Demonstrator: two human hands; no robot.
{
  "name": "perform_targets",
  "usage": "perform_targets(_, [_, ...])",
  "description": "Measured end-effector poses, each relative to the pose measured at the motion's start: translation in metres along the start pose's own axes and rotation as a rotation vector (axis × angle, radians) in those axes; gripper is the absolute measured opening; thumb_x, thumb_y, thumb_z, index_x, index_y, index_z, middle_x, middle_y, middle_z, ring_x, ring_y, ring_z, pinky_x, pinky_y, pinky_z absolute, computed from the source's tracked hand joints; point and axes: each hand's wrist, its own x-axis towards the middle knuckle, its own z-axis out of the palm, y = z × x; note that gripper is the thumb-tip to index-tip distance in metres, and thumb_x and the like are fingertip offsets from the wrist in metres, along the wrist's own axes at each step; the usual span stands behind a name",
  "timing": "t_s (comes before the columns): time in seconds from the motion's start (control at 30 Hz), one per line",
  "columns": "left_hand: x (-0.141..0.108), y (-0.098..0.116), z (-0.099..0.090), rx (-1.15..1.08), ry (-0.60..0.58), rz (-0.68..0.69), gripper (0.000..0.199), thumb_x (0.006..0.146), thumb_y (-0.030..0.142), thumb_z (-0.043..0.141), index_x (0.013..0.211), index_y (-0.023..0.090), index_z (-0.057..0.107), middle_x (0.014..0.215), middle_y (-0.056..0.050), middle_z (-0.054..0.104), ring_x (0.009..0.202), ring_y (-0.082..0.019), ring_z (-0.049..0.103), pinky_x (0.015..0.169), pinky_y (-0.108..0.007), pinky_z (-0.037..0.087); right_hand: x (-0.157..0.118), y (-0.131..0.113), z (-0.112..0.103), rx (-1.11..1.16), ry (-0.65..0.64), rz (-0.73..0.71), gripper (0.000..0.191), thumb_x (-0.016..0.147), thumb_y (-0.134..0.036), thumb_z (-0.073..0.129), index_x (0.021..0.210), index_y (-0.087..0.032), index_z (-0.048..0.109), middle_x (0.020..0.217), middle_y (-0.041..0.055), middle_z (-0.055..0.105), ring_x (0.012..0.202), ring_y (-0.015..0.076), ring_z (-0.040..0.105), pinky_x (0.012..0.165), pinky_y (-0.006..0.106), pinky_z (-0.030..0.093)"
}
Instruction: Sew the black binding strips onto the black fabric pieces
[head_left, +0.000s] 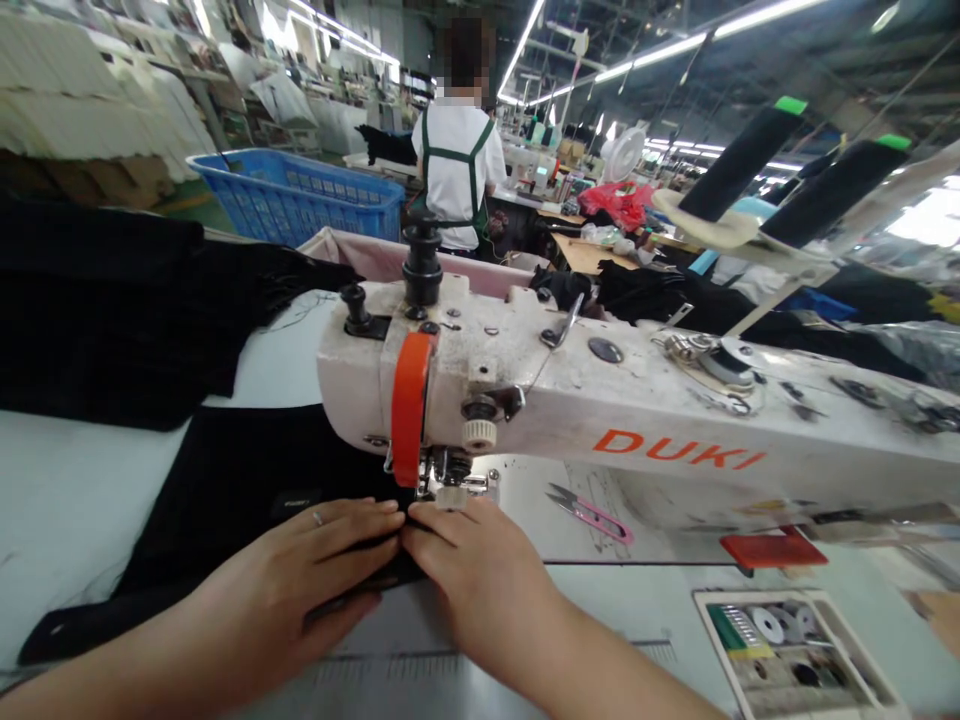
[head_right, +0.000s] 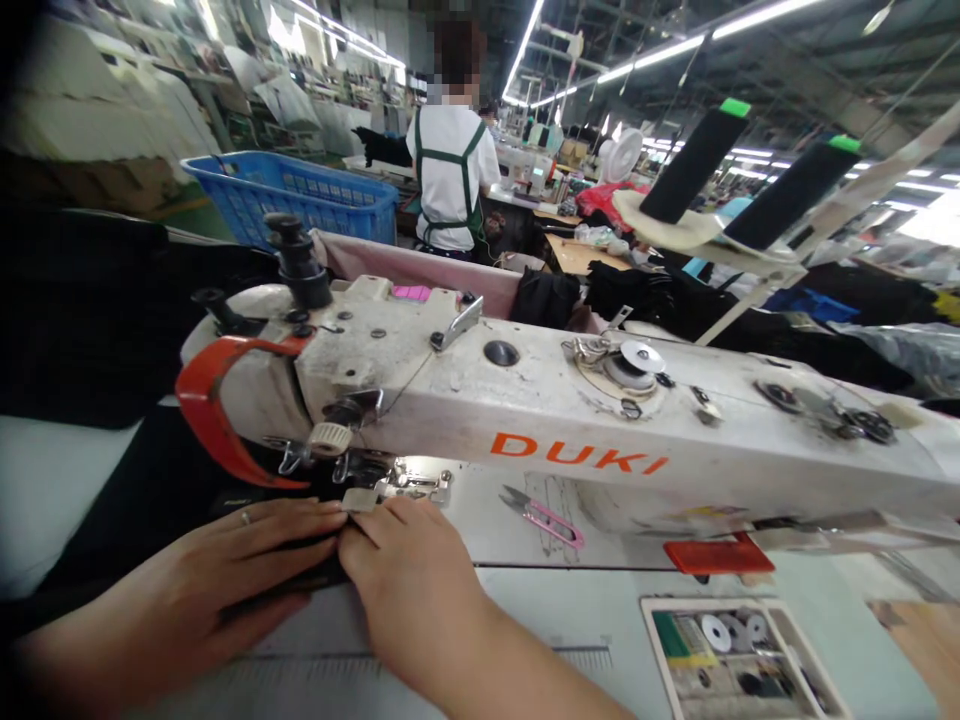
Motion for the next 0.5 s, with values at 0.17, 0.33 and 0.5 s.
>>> perform_targets(0.17, [0.017,-0.012,-0.002,-0.045,0.022,0.025,0.031,0.1,0.026,0.06,0.128,0.025,0.072,0.137,-0.001,0.073,0.126,-0.018,0.07,0.115,-0.031,0.054,0.006,0.005,0.006,0.009,0.05,0.098,0.042,0.091,-0.007,0.062,0.133,-0.015,0.065,0.126,0.0117,0.07,0.111,0.0289,0.06,0.097,0.043,0.053])
perform_targets(0.33, [0.026,-0.018,-0.004,-0.024,-0.086,-0.047,0.038,0.104,0.023,0.051,0.137,0.025,0.068,0.141,0.005,0.069,0.129,-0.023,0.068,0.113,-0.037,0.054,0.008,0.005,0.011,-0.004,0.088,0.139,0.046,0.087,-0.004,0.057,0.131,-0.014,0.066,0.117,0.0129,0.07,0.1,0.0298,0.059,0.087,0.042,0.054])
perform_targets(0.5, [0.018,-0.041,0.002,-0.044,-0.009,0.064,0.032,0.106,0.037,0.056,0.134,0.032,0.071,0.129,0.0,0.077,0.123,-0.022,0.071,0.114,-0.037,0.055,0.006,0.007,0.008,0.115,0.291,0.175,0.028,0.089,-0.005,0.053,0.108,-0.014,0.07,0.106,0.0125,0.068,0.098,0.0283,0.058,0.086,0.04,0.053])
